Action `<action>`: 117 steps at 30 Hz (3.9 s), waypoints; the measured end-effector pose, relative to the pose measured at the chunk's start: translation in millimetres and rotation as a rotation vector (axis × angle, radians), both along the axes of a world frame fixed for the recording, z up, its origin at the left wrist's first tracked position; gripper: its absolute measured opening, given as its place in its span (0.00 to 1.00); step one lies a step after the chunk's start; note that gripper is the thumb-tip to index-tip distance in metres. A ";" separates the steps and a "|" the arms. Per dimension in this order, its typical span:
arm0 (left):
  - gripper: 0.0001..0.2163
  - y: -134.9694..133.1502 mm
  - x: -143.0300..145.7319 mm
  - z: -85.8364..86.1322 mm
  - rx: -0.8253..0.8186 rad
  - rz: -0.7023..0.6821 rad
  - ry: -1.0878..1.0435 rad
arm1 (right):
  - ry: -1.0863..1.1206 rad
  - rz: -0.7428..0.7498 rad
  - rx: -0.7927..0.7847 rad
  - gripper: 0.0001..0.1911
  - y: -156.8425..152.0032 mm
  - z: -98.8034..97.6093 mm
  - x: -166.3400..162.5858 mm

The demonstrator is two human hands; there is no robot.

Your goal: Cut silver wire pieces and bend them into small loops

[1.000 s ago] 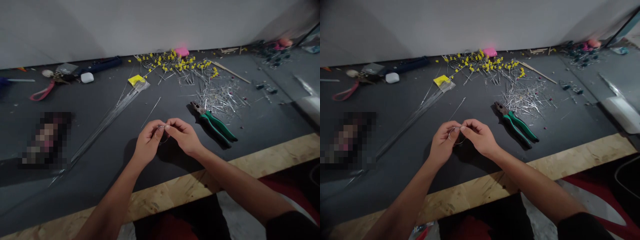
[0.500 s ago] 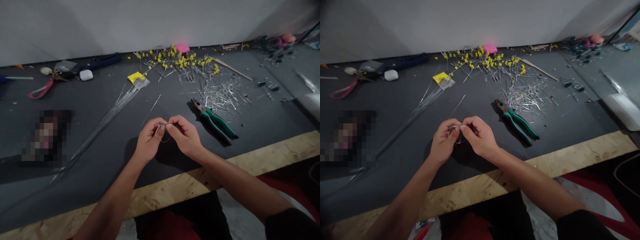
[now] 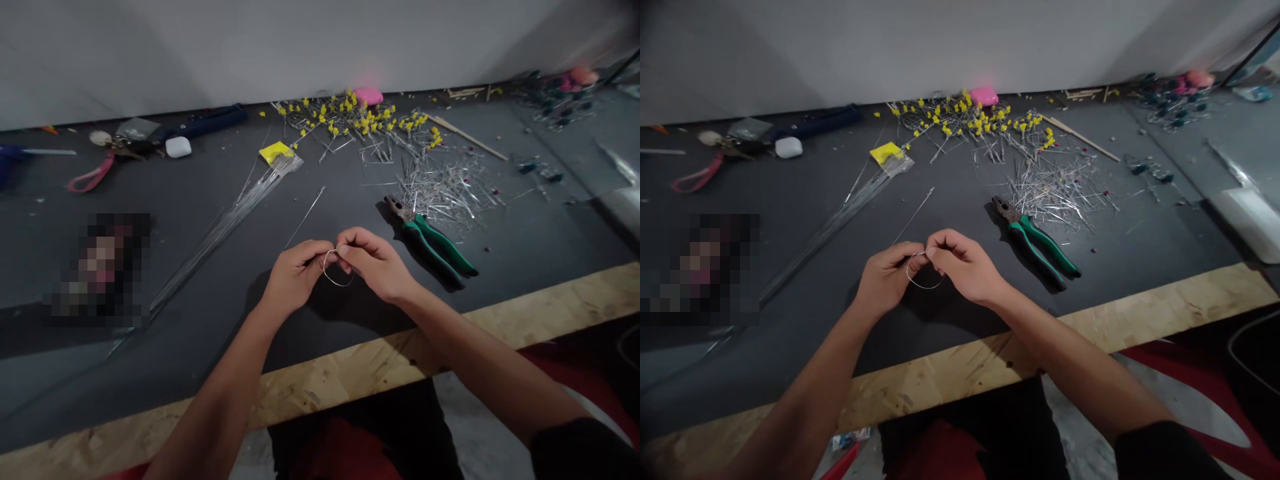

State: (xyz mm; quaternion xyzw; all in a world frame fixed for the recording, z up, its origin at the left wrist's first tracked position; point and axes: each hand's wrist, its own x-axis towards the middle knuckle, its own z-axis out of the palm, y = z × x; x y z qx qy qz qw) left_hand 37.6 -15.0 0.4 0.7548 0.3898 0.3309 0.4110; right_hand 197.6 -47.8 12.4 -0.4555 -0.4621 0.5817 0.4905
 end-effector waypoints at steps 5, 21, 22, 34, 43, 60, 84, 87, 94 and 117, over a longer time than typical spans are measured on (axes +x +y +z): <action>0.13 9.7 -11.8 5.8 0.258 -0.099 0.180 | 0.059 0.118 -0.076 0.06 3.4 -4.0 0.8; 0.14 -1.7 1.1 14.5 -0.686 0.145 -0.204 | -0.546 -0.029 0.408 0.04 2.9 -9.3 0.8; 0.13 -2.2 2.2 14.9 -0.683 0.139 -0.205 | -0.553 -0.025 0.411 0.04 3.0 -9.9 0.9; 0.09 -13.4 7.8 8.8 -0.051 0.240 -0.044 | -0.444 -0.079 0.292 0.04 4.0 -10.1 -1.2; 0.13 -18.6 12.7 2.2 0.395 0.187 0.200 | -0.182 -0.094 0.080 0.04 7.2 -14.2 -4.0; 0.10 -17.6 18.3 0.7 -0.105 0.355 -0.192 | -0.248 -0.099 0.083 0.06 6.1 -12.3 -7.1; 0.06 -12.2 13.8 2.5 -0.345 0.306 -0.282 | -0.522 0.030 0.182 0.15 6.5 -12.4 -4.5; 0.07 -13.6 15.4 3.6 -0.304 0.307 -0.253 | -0.451 -0.023 0.115 0.14 7.6 -15.0 -6.2; 0.08 -17.5 15.0 2.0 0.041 0.262 -0.134 | -0.153 -0.009 -0.112 0.10 10.7 -20.9 -7.5; 0.09 -16.6 16.4 3.6 0.163 0.234 -0.055 | -0.013 0.018 -0.233 0.10 13.8 -15.5 -6.9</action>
